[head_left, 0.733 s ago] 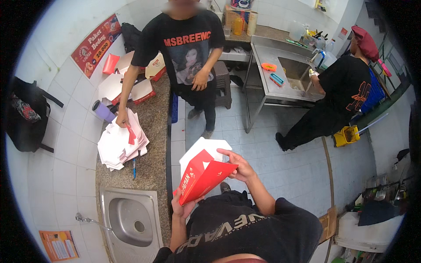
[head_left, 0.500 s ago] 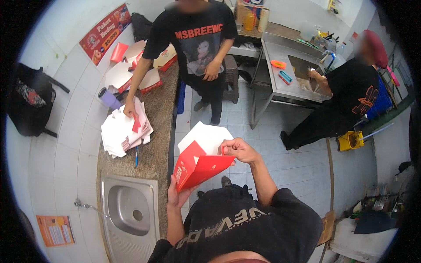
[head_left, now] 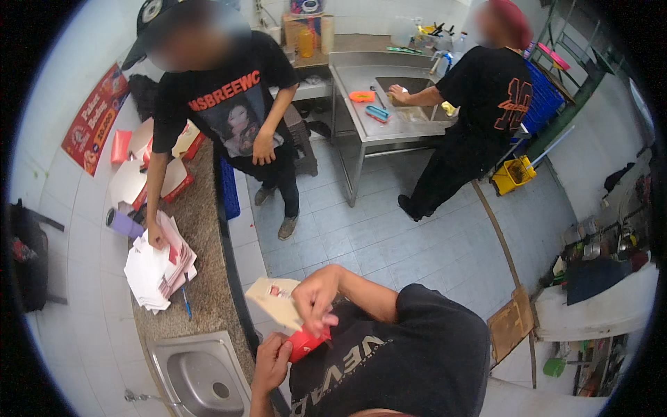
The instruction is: The person mops the tiled floor with a mop and bucket, then moves to a counter to fold and assemble red-and-white food boxes. They repeatedly fold the flaps and stack the assembled boxes on the counter.
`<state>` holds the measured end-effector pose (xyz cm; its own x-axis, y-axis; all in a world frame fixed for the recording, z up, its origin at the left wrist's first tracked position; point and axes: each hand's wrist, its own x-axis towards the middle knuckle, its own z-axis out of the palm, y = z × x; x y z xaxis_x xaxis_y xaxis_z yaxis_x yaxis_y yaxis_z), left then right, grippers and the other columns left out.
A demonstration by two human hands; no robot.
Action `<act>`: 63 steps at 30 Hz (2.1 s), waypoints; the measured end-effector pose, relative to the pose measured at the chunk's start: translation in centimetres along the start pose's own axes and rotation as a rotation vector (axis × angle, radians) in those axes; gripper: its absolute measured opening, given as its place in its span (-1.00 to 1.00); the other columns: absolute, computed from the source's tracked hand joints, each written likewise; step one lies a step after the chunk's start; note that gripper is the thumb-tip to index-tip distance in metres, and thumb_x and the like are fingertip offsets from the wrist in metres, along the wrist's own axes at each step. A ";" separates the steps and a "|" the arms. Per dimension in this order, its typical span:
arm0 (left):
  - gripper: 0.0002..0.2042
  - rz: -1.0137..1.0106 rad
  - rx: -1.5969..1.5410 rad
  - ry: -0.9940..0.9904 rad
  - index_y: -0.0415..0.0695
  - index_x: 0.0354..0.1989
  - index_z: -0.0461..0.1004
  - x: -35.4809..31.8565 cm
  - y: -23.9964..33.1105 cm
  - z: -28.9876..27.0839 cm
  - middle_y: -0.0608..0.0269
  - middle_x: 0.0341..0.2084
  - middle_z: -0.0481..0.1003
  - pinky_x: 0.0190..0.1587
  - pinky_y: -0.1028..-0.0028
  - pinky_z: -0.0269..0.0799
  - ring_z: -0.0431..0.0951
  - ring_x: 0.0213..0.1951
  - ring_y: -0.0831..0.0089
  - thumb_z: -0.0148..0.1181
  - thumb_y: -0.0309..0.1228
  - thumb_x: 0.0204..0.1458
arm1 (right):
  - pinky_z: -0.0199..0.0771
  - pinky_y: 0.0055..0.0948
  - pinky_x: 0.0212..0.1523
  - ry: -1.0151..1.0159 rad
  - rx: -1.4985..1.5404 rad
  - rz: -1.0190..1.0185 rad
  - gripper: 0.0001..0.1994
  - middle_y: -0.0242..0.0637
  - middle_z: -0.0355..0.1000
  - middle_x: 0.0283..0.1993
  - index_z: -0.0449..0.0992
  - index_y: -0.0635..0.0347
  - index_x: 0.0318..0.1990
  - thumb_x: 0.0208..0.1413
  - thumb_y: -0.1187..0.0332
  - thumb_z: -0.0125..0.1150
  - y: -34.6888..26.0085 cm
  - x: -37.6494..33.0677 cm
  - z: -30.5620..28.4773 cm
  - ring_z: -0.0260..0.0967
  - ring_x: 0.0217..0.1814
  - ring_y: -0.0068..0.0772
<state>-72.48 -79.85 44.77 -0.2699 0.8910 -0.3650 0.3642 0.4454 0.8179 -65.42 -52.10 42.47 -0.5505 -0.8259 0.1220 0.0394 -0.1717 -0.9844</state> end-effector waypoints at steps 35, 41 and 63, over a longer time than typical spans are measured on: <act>-0.64 0.153 -0.172 0.172 -0.35 0.01 0.38 1.1 -0.2 1.6 0.10 -0.39 0.63 -0.13 0.49 0.46 0.61 -0.30 0.50 0.27 -0.56 0.03 | 0.43 0.00 -0.44 0.722 -0.935 0.318 -0.63 0.01 0.45 -0.55 0.52 0.25 -0.36 0.14 0.05 0.24 -1.6 0.7 9.0 0.49 -0.42 0.14; -0.22 0.038 -0.340 0.091 -0.22 0.35 -0.10 1.3 1.1 -0.2 0.04 -0.29 0.60 -0.07 0.43 0.46 0.59 -0.20 0.39 0.31 -0.50 0.06 | 0.42 0.09 -0.40 0.635 -0.976 0.452 -0.60 0.02 0.48 -0.50 0.45 0.23 -0.25 0.29 0.01 -0.01 -0.3 0.2 8.1 0.48 -0.38 0.24; -0.85 0.131 -0.686 -0.134 -0.16 -0.41 0.67 6.7 0.4 1.2 -0.01 0.13 0.37 0.23 -0.07 0.17 0.36 0.13 0.07 0.48 -0.40 -0.13 | 0.50 0.03 -0.30 0.656 -0.646 0.698 -0.71 0.11 0.51 -0.44 0.53 0.30 -0.22 0.24 0.21 0.06 2.9 -3.0 7.8 0.53 -0.30 0.21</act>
<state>-73.05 -73.61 42.07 -0.1341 0.9563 -0.2599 -0.2694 0.2172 0.9382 -57.19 -54.30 40.26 -0.9118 -0.1627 -0.3770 0.1757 0.6753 -0.7163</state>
